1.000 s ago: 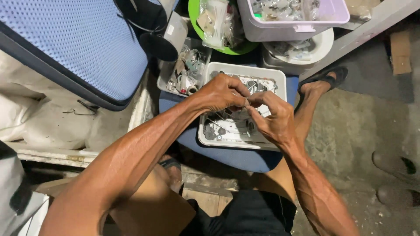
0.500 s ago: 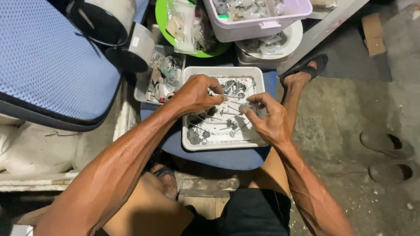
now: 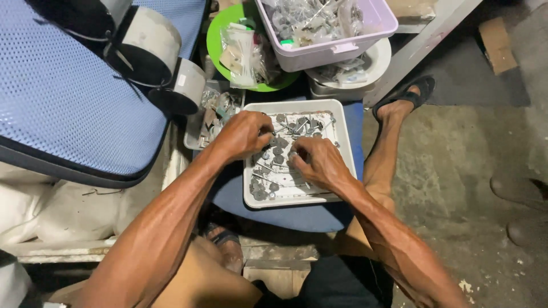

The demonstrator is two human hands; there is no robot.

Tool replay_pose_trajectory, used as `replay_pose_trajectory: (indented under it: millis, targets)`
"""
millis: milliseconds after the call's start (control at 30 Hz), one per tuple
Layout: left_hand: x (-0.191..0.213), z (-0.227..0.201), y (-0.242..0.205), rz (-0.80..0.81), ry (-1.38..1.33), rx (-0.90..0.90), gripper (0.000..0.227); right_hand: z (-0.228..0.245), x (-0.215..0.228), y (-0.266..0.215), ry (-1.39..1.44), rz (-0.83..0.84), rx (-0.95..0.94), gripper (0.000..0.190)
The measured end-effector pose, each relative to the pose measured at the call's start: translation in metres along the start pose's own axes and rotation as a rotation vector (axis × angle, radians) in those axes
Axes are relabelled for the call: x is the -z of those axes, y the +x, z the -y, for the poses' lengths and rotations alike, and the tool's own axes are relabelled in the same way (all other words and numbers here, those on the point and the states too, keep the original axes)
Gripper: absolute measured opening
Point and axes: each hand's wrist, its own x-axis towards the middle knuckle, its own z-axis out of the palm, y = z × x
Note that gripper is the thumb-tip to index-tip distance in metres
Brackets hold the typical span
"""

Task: The person sits on a low stool and sorts metal fasteners, including bolts, nuts, and washers, from a white tray on their lap. They pick up individual pieces, separate them, and place them back into the tray.

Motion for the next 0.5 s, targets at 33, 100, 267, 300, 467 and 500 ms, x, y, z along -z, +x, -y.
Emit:
replay_pose_trajectory:
  millis: [33, 100, 267, 300, 467, 500]
  targets:
    - [-0.006, 0.002, 0.001, 0.0, -0.003, 0.0, 0.014, 0.011, 0.012, -0.004, -0.001, 0.002, -0.002, 0.016]
    - [-0.022, 0.007, 0.001, 0.083, 0.198, -0.073, 0.014, 0.032, 0.035, -0.015, 0.273, -0.118, -0.124, 0.017]
    - [-0.045, 0.03, 0.014, 0.113, 0.34, -0.051, 0.015, 0.024, 0.045, -0.029, 0.564, -0.14, -0.201, 0.021]
    - [-0.039, 0.02, 0.013, 0.107, 0.351, -0.027, 0.016, 0.026, 0.048, -0.031, 0.6, -0.148, -0.214, 0.021]
    - [-0.06, 0.043, 0.03, 0.086, 0.395, -0.06, 0.011, 0.018, 0.04, -0.035, 0.742, -0.195, -0.218, 0.02]
    - [-0.06, 0.04, 0.032, 0.091, 0.407, -0.073, 0.016, 0.017, 0.039, -0.036, 0.781, -0.216, -0.206, 0.02]
